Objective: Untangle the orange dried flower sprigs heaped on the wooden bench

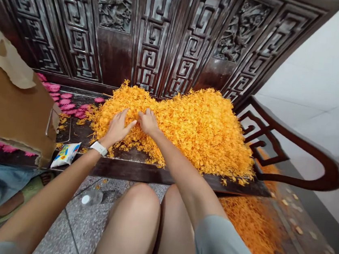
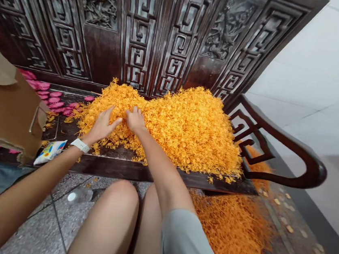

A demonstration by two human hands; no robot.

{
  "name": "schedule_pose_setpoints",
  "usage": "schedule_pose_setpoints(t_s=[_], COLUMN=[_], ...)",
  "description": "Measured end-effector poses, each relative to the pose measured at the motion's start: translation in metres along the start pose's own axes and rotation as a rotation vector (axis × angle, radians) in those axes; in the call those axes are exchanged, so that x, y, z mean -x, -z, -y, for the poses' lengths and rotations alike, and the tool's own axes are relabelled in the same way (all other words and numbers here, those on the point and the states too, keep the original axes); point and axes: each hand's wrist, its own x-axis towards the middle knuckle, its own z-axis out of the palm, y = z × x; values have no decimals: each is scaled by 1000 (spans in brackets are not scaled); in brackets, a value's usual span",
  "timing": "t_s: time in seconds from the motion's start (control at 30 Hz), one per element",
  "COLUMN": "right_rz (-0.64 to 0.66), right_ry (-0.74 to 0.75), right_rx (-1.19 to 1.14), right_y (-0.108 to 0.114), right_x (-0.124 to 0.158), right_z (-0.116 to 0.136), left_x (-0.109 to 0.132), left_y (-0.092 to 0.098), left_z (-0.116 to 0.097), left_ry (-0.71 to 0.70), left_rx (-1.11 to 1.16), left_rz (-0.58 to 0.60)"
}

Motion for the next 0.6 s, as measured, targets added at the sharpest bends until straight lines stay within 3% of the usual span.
schedule_pose_setpoints(t_s=[0.1,0.2,0.27,0.47,0.6], right_rz=[11,-20,-89,-426,-496], right_ry=[77,179,177,-76,-93], right_rx=[33,-19,-218,-1113,-1312], right_y=[11,44,76,180,213], right_x=[4,8,11,45,84], right_z=[-4,-17,-35,-95,-104], left_x=[-15,-15,-10,-4,-13], left_y=[-16,-30,-34,-33,-26], left_z=[5,11,16,27,18], left_ry=[161,239,222,181,206], left_rx=[-147,-186,-227,-273,-269], left_rz=[149,203,213,247,352])
